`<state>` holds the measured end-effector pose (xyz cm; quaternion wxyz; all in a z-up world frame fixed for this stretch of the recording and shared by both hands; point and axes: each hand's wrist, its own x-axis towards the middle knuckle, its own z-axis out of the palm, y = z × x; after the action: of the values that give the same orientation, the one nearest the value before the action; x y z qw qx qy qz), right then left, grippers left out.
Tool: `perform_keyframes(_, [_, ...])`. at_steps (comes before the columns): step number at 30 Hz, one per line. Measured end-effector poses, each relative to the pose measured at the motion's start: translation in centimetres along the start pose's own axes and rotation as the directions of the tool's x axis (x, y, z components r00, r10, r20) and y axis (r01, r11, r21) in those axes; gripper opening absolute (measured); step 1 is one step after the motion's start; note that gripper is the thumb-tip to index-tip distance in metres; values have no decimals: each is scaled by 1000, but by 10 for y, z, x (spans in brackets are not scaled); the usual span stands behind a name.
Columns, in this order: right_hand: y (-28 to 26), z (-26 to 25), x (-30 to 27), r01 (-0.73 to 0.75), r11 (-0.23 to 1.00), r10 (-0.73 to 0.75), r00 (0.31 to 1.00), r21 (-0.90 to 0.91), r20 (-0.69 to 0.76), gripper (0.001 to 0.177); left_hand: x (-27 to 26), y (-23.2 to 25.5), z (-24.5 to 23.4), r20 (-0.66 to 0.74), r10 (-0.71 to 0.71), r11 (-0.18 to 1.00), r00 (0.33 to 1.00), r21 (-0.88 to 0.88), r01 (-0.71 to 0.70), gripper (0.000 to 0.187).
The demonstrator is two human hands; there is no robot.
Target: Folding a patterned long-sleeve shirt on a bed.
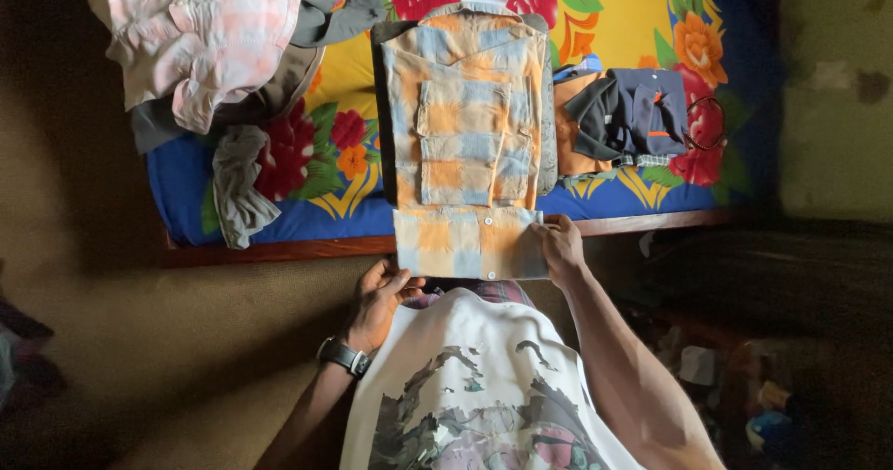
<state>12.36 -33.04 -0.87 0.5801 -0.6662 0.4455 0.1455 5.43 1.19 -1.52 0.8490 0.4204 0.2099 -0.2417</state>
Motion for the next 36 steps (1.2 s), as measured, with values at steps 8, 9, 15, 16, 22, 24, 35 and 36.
perform_keyframes(8, [21,-5,12,116,993,-115,993,-33,12,34,-4,14,17,-77,-36,997,996,59,41,22])
perform_keyframes(9, [24,-5,13,196,978,-196,981,-73,11,37,-5,17,20,-76,-35,998,997,55,39,23])
perform_keyframes(15, [5,6,-14,209,939,-212,977,-274,20,75,-1,12,15,-49,-35,998,998,58,38,29])
perform_keyframes(16, [10,7,-15,209,939,-212,977,-273,19,75,-2,14,18,-47,-36,998,998,59,39,29])
perform_keyframes(22, [-22,36,-92,615,493,-638,737,-616,225,98,0,18,19,-124,-64,995,990,72,73,31])
perform_keyframes(24, [-34,47,-116,703,356,-482,702,-616,524,106,0,23,21,-133,-47,992,990,108,61,31])
perform_keyframes(35, [7,53,-93,756,-31,-444,576,-654,687,92,5,28,26,-39,110,978,993,181,-101,36])
perform_keyframes(36, [-2,53,-98,778,46,-433,580,-626,690,87,4,31,30,-1,155,966,988,212,-151,46])
